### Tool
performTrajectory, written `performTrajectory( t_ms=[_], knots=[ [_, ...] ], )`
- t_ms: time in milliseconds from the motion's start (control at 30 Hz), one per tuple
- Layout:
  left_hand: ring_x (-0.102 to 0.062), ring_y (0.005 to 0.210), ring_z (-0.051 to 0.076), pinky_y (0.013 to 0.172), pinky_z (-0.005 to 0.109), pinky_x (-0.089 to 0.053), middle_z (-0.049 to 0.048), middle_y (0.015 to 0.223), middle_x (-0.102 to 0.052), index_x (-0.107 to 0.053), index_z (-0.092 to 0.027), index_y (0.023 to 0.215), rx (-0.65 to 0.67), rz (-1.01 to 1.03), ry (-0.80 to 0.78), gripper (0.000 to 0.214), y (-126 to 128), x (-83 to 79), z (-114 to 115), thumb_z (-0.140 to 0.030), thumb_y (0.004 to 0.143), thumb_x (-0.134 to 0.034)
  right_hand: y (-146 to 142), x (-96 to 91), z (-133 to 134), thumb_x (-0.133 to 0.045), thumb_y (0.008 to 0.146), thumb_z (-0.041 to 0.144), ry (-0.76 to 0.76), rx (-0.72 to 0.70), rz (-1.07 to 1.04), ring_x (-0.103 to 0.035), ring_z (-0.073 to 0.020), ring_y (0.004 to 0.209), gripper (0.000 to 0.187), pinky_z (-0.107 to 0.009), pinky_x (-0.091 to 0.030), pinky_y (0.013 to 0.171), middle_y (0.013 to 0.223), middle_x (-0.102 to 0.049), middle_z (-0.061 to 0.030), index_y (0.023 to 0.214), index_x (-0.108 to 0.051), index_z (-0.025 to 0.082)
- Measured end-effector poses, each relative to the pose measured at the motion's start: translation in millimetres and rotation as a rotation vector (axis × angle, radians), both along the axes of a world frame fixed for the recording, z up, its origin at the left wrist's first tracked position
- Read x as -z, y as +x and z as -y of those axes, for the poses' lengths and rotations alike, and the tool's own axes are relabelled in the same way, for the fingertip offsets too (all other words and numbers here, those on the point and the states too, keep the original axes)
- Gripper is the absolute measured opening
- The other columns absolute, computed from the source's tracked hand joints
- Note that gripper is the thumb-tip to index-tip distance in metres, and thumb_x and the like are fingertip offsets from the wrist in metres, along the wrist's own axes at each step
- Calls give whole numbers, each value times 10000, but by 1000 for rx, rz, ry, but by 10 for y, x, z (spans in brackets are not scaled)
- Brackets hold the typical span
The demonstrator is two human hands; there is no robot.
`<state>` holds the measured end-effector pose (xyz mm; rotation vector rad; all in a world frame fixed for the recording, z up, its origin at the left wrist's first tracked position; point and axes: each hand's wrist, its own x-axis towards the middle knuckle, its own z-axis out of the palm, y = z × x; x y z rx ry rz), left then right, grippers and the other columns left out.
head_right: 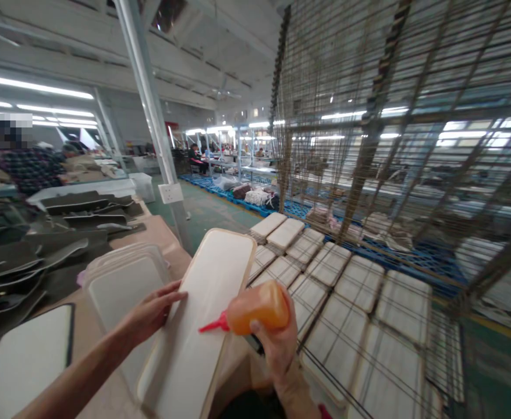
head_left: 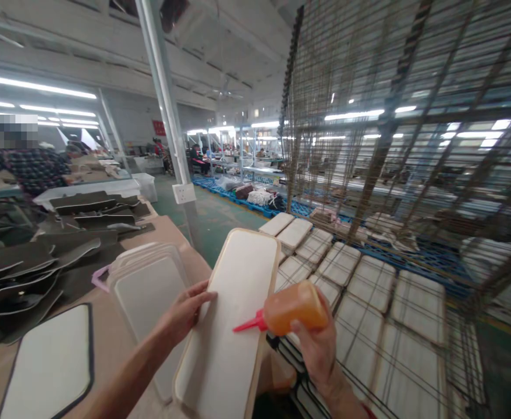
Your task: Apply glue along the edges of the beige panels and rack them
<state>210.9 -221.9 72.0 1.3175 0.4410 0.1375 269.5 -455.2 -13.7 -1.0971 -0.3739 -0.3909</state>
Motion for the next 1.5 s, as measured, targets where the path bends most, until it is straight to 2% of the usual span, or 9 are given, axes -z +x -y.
performTrajectory(
  t_ms=[100, 233, 300, 533, 800, 1000, 1100, 1267, 1500],
  knots=[
    [-681, 699, 200, 583, 237, -496, 36, 776, -753, -728, -180, 906, 15, -1, 11, 396, 86, 16, 120, -200, 513, -770, -14, 45, 173, -801, 600, 265, 1, -17, -5, -633, -225, 936, 743, -338, -542, 777, 1163, -620, -90, 1269, -481, 222],
    [-679, 697, 201, 603, 241, -496, 41, 789, -752, -730, -175, 910, 85, -13, 19, 400, 180, 31, 319, -211, 514, -776, 366, -194, 411, -796, 605, 263, 151, 192, 28, -616, -193, 919, 706, -353, -522, 816, 1126, -616, -52, 1240, -488, 238],
    [-678, 683, 197, 598, 242, -498, 43, 791, -751, -725, -175, 924, 99, -17, -1, 406, 249, 59, 405, -205, 521, -769, 484, -206, 519, -795, 605, 280, 174, 228, 24, -616, -192, 899, 705, -372, -522, 821, 1124, -613, -54, 1237, -487, 233],
    [-673, 623, 185, 595, 248, -512, 24, 719, -742, -713, -185, 900, 56, -36, -29, 372, 514, 264, 628, -179, 531, -752, 115, 271, 707, -815, 578, 263, 56, 17, -82, -657, -237, 897, 718, -349, -567, 728, 1128, -647, -79, 1229, -512, 239],
    [-679, 670, 168, 601, 210, -508, 6, 780, -753, -727, -205, 864, 230, -30, 0, 344, 706, 366, 1199, -249, 532, -810, 582, -164, 1085, -810, 566, 271, 160, 243, -18, -649, -226, 953, 706, -339, -556, 797, 1141, -637, -80, 1198, -501, 210],
    [-632, 558, 136, 556, 211, -497, 5, 703, -734, -713, -184, 831, 192, -53, -34, 290, 1133, 438, 1539, -142, 547, -754, 197, 179, 1264, -809, 556, 265, 60, 109, -83, -679, -225, 847, 755, -311, -576, 718, 1108, -666, -96, 1245, -507, 209],
    [-583, 492, 107, 478, 182, -441, -13, 635, -705, -700, -172, 803, 171, -62, -4, 267, 1368, 472, 1606, -118, 543, -733, 159, 188, 1425, -824, 545, 232, 31, 172, -104, -670, -229, 880, 790, -320, -569, 753, 1131, -655, -100, 1263, -496, 211],
    [-568, 485, 104, 424, 172, -368, -10, 615, -687, -688, -154, 783, 268, -79, 31, 266, 1732, 552, 1693, -145, 522, -733, 690, -23, 1765, -803, 594, 256, 185, 474, -73, -623, -211, 968, 701, -384, -524, 851, 1191, -610, -74, 1228, -504, 233],
    [-599, 526, 131, 461, 192, -395, -16, 586, -666, -677, -163, 758, 407, -146, 50, 223, 2421, 893, 1788, -182, 539, -710, 1258, -168, 1947, -802, 563, 311, 387, 542, -164, -649, -192, 875, 611, -398, -535, 828, 1054, -680, -63, 1127, -591, 209]
  ],
)
